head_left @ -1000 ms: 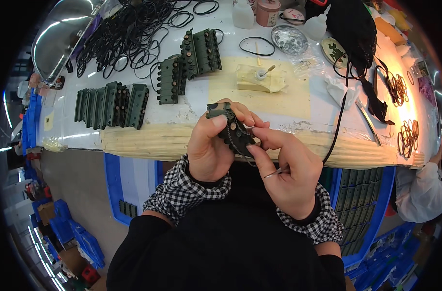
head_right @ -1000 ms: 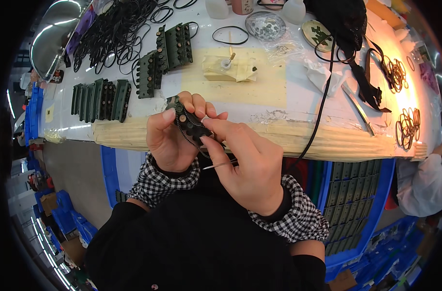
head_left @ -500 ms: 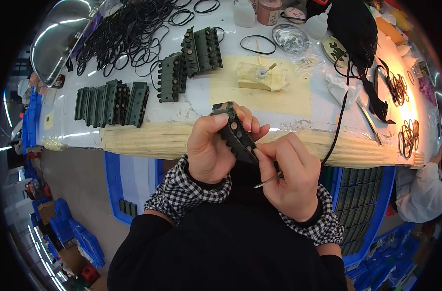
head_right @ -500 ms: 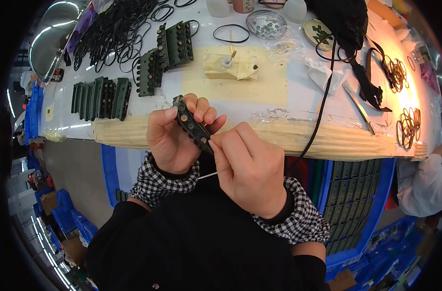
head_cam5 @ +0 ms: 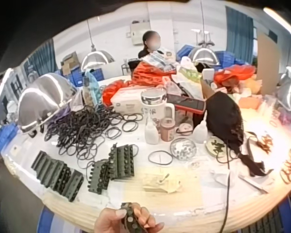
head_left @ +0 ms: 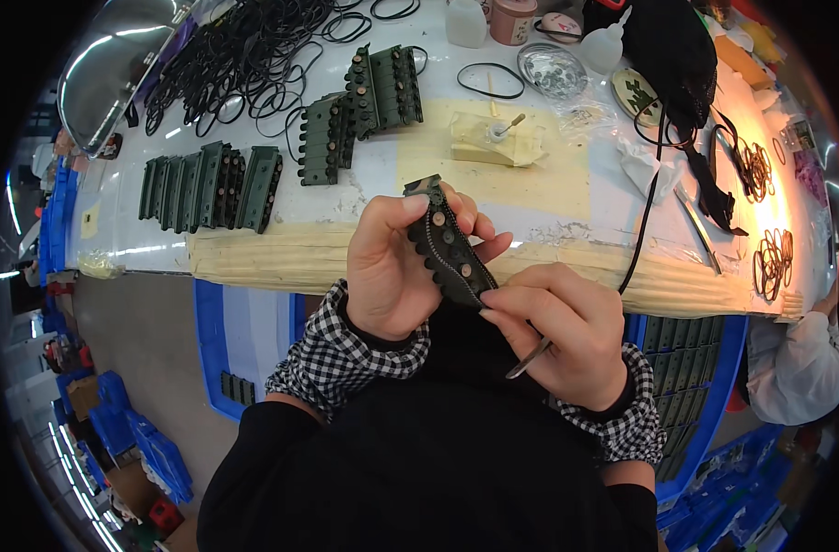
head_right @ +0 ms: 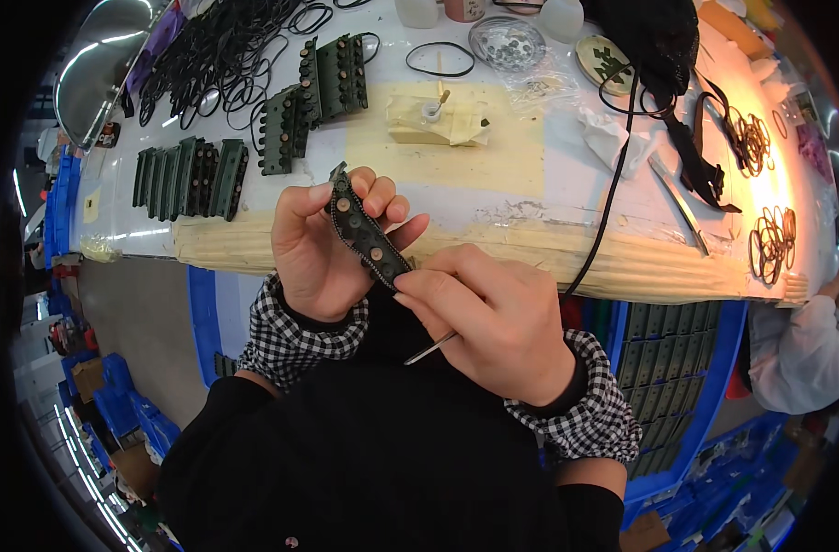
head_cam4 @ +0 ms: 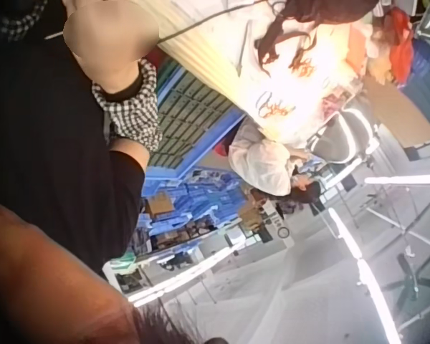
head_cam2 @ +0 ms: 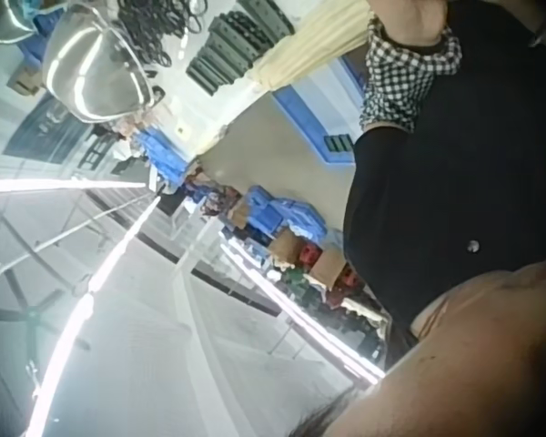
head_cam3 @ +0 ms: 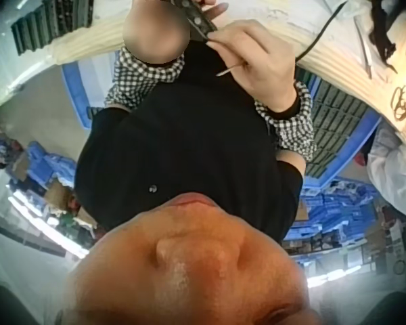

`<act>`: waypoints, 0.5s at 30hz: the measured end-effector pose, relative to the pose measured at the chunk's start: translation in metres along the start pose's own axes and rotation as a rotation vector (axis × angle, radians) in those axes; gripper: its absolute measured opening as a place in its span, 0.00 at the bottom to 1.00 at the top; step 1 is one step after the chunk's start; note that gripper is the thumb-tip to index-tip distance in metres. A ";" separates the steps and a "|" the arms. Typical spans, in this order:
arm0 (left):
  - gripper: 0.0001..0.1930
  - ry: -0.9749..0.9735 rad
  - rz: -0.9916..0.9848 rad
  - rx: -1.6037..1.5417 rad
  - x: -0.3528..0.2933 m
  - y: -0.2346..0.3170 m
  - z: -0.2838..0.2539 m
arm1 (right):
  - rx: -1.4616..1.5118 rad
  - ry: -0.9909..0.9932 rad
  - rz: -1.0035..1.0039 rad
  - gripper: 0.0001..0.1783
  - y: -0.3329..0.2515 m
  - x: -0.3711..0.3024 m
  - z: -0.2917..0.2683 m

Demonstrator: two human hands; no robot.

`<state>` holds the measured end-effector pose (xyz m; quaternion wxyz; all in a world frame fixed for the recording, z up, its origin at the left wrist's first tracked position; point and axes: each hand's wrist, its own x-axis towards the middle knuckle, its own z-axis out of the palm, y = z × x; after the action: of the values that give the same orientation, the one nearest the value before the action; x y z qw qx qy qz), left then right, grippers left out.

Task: Assembling small electronic components into green plastic housings using tweezers and wires.

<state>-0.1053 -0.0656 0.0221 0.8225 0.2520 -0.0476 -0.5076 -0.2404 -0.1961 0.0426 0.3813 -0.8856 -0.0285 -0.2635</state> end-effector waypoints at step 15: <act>0.13 0.138 -0.092 0.005 0.001 -0.003 0.001 | 0.248 -0.190 0.137 0.07 0.011 0.004 -0.010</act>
<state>-0.1074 -0.0678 0.0219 0.7990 0.2903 0.0197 -0.5262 -0.2391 -0.2115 0.0428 0.5004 -0.8526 -0.0362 -0.1464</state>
